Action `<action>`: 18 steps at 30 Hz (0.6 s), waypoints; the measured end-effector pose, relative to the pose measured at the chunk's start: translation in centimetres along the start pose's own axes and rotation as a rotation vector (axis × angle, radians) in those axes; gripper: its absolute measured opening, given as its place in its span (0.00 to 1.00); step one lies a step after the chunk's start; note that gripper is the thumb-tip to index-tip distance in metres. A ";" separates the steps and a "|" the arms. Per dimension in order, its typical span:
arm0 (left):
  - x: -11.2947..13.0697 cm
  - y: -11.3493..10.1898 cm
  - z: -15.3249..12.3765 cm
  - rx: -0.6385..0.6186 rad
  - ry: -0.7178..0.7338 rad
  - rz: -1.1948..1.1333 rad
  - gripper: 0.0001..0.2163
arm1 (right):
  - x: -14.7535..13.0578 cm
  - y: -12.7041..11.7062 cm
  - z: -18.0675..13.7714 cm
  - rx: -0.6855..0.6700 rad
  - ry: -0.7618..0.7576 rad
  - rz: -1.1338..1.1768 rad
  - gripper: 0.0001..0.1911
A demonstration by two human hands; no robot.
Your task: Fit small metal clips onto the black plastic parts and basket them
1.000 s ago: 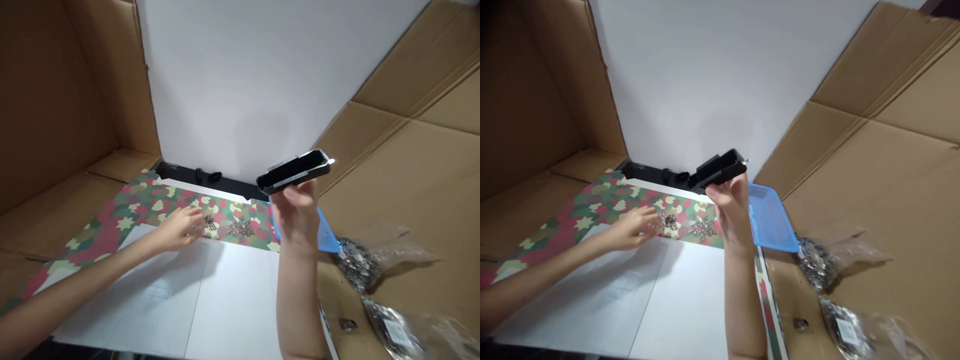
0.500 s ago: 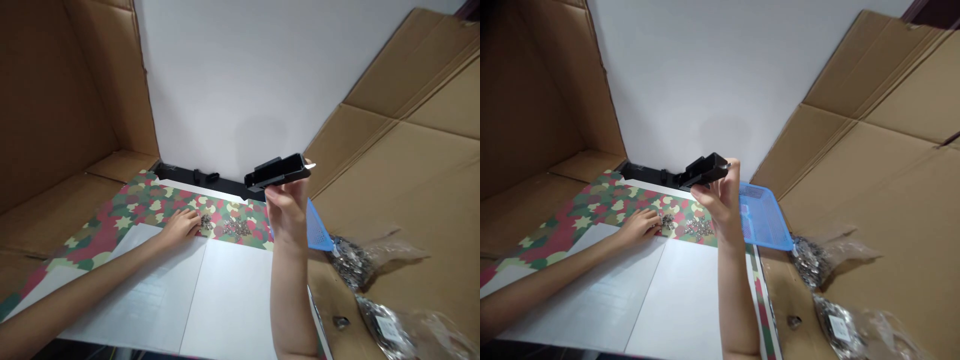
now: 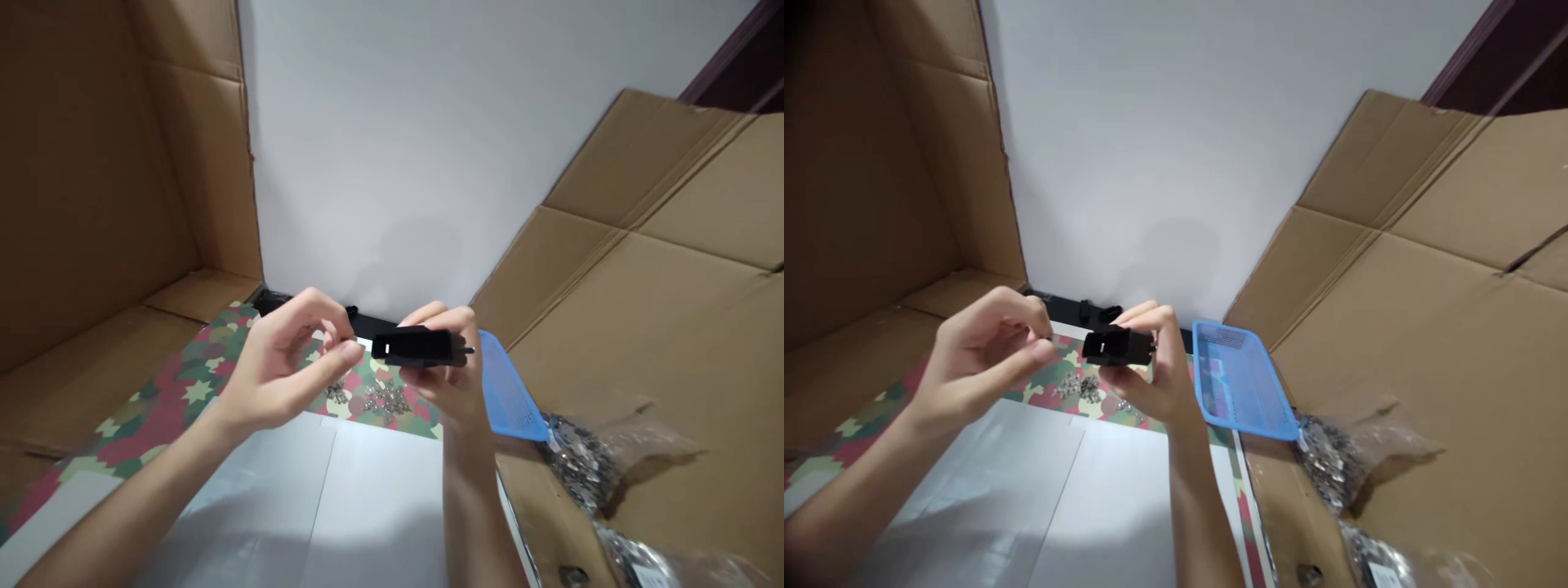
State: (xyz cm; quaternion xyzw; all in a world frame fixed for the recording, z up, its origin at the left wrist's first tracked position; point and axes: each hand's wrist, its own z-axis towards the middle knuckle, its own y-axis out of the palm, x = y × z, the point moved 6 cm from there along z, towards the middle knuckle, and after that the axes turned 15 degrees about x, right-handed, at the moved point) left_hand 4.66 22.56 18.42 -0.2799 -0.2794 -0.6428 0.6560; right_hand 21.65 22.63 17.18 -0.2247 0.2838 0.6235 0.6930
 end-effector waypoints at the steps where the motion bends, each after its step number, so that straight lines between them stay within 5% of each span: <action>1: 0.0 0.1 -0.2 0.013 0.043 0.015 0.04 | -0.2 0.1 -0.1 0.000 -0.020 -0.011 0.15; 12: -0.9 0.8 -0.4 -0.030 0.140 0.037 0.06 | -0.6 0.8 -0.8 -0.009 -0.101 -0.045 0.17; 18: -2.4 1.1 0.0 -0.102 -0.105 -0.058 0.03 | -1.1 1.2 -1.0 0.022 -0.199 -0.048 0.17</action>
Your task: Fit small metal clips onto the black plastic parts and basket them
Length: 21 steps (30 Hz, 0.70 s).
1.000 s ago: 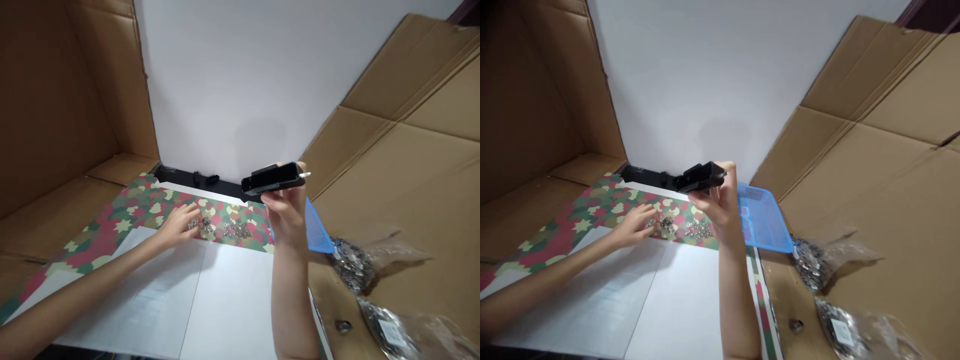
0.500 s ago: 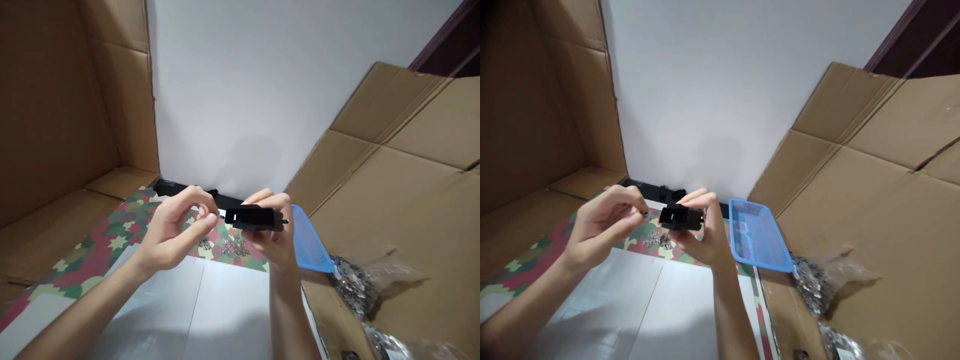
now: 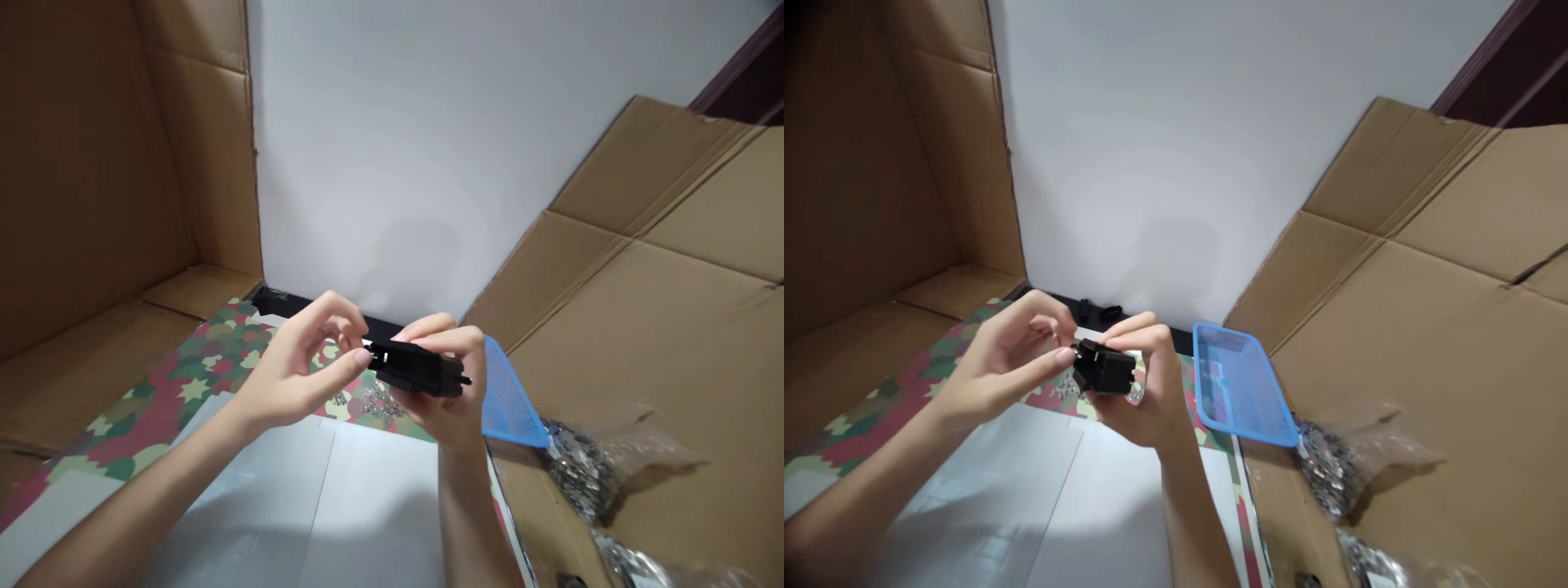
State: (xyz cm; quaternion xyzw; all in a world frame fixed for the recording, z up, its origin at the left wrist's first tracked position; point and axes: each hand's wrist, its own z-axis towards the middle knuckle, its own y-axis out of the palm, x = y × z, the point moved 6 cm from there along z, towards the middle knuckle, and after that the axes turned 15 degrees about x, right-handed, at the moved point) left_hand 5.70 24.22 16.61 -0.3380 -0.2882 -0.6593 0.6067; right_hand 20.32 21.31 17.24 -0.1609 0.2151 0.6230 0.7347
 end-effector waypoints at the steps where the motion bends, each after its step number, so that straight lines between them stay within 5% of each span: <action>1: -0.5 0.3 0.1 -0.050 -0.081 -0.070 0.03 | -0.1 0.1 0.0 0.009 0.004 0.011 0.16; 5: -1.8 2.1 -0.2 -0.240 -0.379 -0.442 0.09 | -0.2 0.6 -0.2 0.055 0.056 0.096 0.12; 10: -2.3 2.8 -0.7 -0.193 -0.447 -0.642 0.13 | -0.4 1.1 -0.2 0.174 -0.005 0.192 0.12; 15: -1.2 1.9 -0.9 -0.140 -0.257 -0.555 0.11 | 0.6 1.6 -0.5 0.194 0.064 0.267 0.13; 21: 0.9 -0.9 -0.2 0.041 0.120 -0.107 0.07 | 2.7 -0.5 0.7 -0.045 0.213 0.138 0.13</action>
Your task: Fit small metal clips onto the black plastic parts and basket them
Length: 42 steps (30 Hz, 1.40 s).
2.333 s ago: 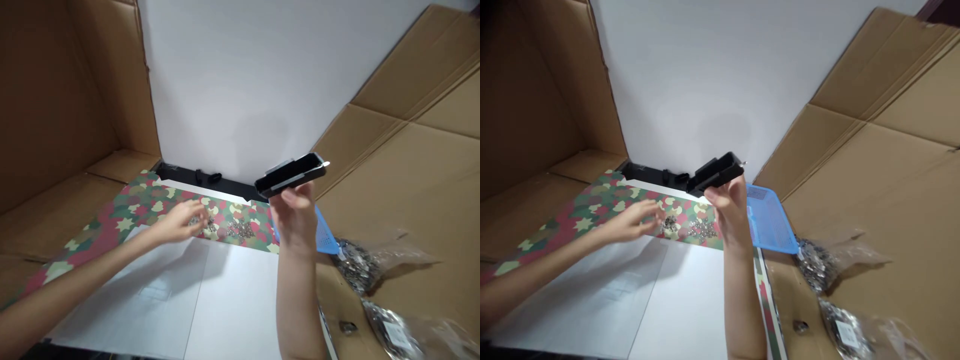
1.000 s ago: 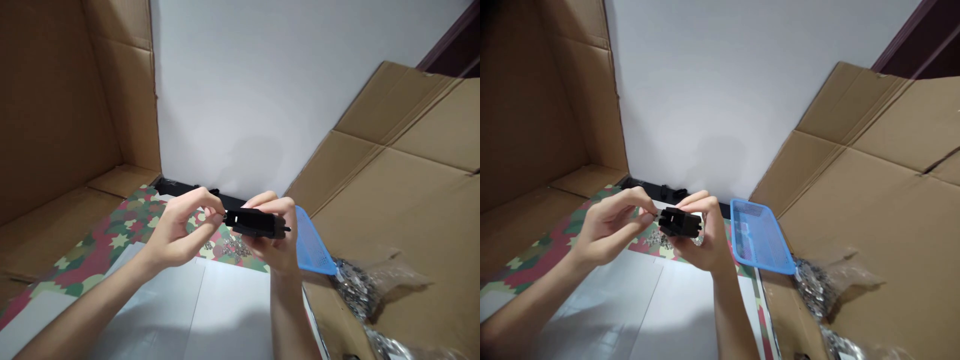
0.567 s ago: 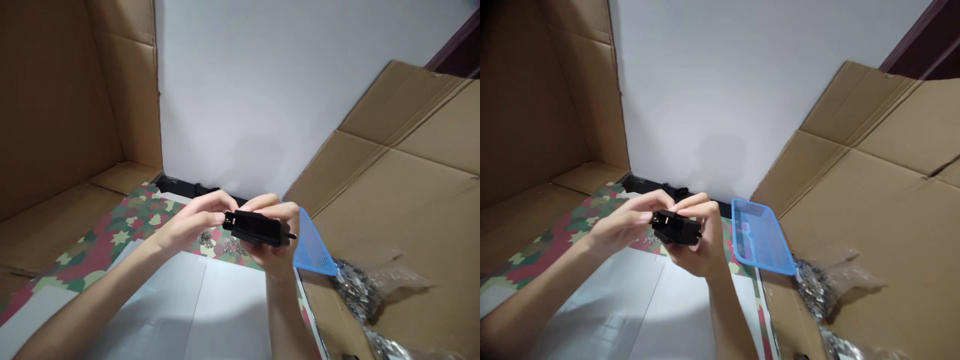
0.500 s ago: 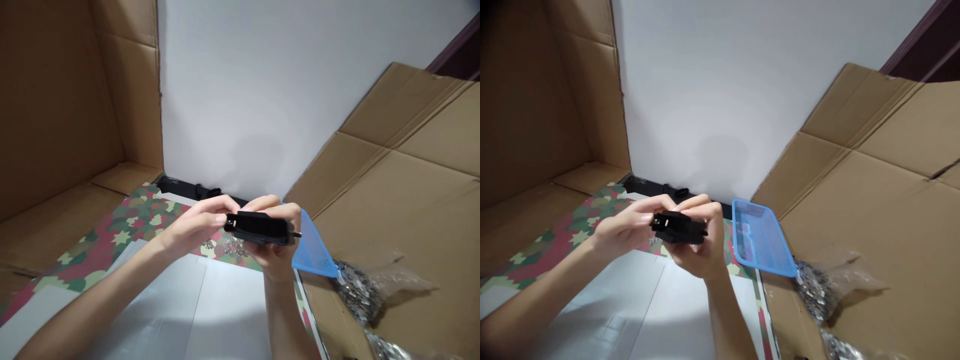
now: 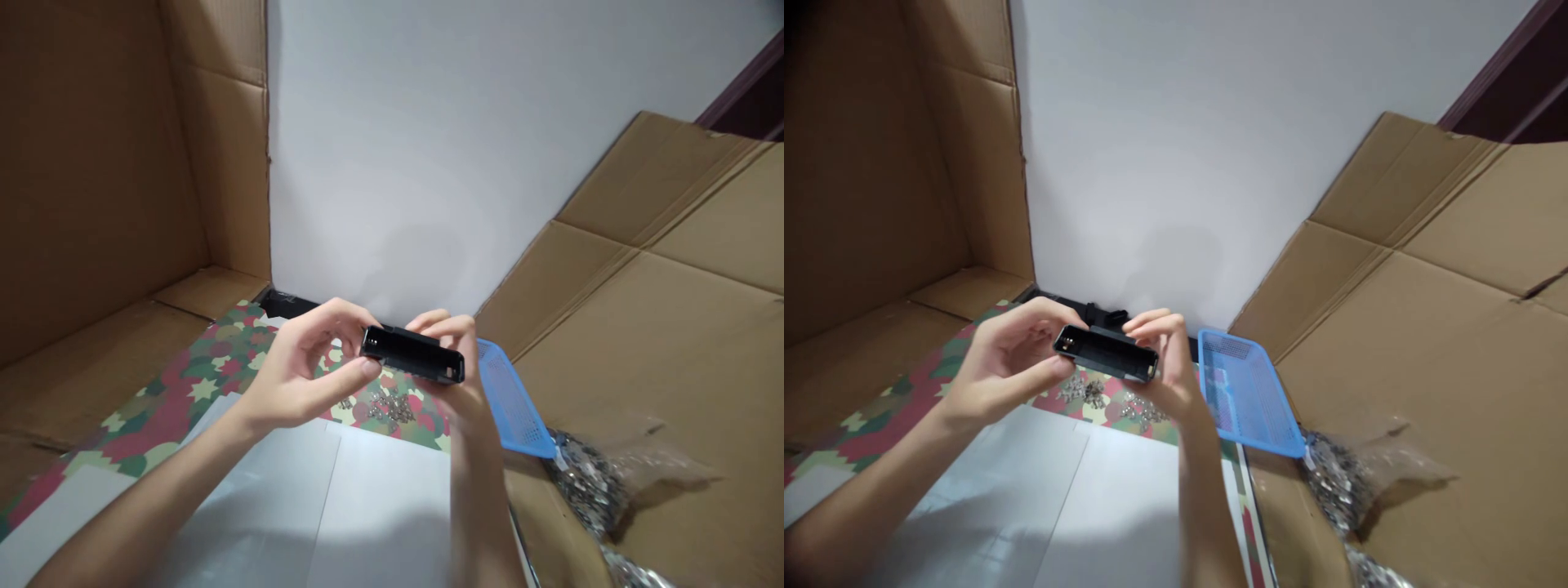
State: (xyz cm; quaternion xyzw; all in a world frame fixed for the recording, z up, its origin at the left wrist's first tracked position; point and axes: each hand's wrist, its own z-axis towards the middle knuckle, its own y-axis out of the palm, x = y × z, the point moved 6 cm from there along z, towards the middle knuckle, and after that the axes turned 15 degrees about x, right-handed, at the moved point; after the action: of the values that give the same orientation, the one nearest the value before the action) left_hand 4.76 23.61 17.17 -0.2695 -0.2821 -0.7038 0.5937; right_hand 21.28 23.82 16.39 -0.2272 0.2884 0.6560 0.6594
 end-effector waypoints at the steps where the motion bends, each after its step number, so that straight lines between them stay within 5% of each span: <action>1: 0.5 -0.2 0.1 -0.007 0.077 0.068 0.07 | 0.2 -0.8 0.3 0.013 0.060 -0.012 0.10; 4: 1.5 0.1 0.1 -0.084 0.269 0.250 0.09 | -0.1 -2.0 0.3 0.018 0.193 -0.066 0.02; 8: 1.9 1.0 -0.3 -0.159 0.341 0.315 0.11 | -0.5 0.9 -1.4 -0.307 0.385 -0.179 0.07; 10: 2.1 1.1 -0.4 -0.158 0.367 0.332 0.13 | -0.7 2.2 -1.8 -0.363 0.442 -0.144 0.06; 25: 2.3 1.9 -1.3 -0.241 0.392 0.442 0.12 | -0.5 2.7 -2.2 -0.271 0.631 -0.032 0.06; 35: 2.4 1.9 -1.3 -0.218 0.365 0.373 0.14 | -0.8 2.8 -1.7 -0.162 0.534 -0.066 0.05; 42: 1.8 1.1 -0.8 -0.049 0.144 0.240 0.01 | -1.5 2.2 -1.7 0.017 0.083 -0.217 0.04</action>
State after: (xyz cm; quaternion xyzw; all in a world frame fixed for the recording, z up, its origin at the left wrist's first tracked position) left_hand 5.49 21.67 18.04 -0.2644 -0.1872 -0.6521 0.6854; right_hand 19.02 21.63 16.39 -0.2787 0.2949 0.5683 0.7158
